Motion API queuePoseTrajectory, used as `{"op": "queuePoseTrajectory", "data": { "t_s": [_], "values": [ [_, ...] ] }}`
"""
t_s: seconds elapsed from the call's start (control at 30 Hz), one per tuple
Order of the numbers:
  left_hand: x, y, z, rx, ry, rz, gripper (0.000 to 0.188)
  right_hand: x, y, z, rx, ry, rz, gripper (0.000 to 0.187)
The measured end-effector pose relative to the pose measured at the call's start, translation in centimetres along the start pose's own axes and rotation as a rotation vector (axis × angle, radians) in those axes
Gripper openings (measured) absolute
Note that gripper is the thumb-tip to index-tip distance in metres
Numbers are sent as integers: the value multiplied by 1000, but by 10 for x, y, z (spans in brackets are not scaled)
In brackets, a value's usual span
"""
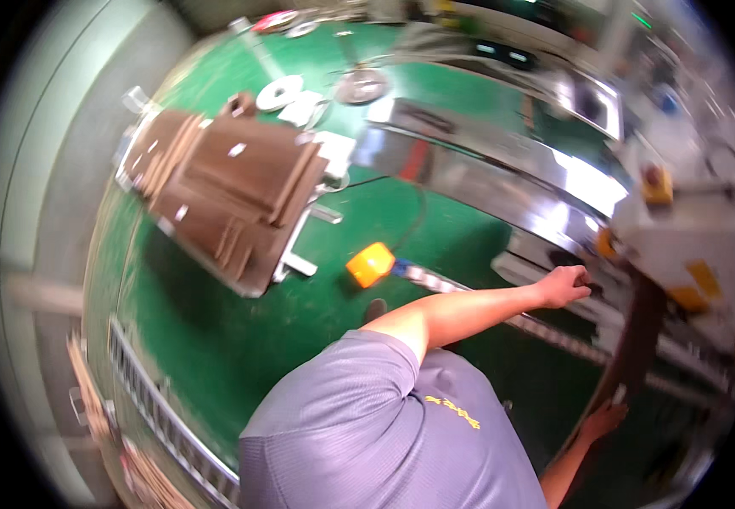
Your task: The person picks up wooden panels from a stack, handles them one at a time, and feeds them into an industrial edge-banding machine.
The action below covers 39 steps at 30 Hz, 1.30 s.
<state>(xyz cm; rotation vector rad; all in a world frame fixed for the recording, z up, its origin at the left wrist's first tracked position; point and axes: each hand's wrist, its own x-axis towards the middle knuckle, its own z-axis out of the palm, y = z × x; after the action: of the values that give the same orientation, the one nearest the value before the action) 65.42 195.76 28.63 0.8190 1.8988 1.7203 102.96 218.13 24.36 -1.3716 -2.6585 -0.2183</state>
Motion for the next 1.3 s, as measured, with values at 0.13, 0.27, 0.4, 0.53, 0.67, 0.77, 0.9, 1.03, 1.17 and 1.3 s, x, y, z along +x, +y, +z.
{"op": "queuePoseTrajectory", "data": {
  "t_s": [0.13,0.27,0.4,0.53,0.67,0.77,0.9,1.03,1.17,1.3],
  "values": [
    [-127,-15,-216,271,768,94,24,-21,-102,-2,244,-56,-348,64],
    [-318,-88,-434,441,1627,-319,27,-63,-229,-20,731,-229,-535,69],
    [-517,-130,-549,609,2039,-833,56,-112,-368,-109,850,-400,-832,65],
    [-599,-139,-606,382,2123,-1179,79,-143,-450,-150,792,-527,-1055,67],
    [-589,-156,-639,194,2045,-1343,83,-165,-492,-150,787,-683,-1083,77],
    [-590,-160,-646,214,1968,-1345,83,-186,-528,-177,612,-727,-1169,74],
    [-641,-188,-633,292,2054,-862,84,-215,-573,-198,517,-864,-1231,62],
    [-684,-193,-619,306,1883,-654,87,-241,-617,-204,461,-882,-1430,62],
    [-698,-198,-570,238,1795,-505,77,-269,-672,-206,513,-876,-1576,63],
    [-643,-163,-481,-141,1666,-326,70,-305,-742,-202,447,-655,-1656,61]
  ]
}}
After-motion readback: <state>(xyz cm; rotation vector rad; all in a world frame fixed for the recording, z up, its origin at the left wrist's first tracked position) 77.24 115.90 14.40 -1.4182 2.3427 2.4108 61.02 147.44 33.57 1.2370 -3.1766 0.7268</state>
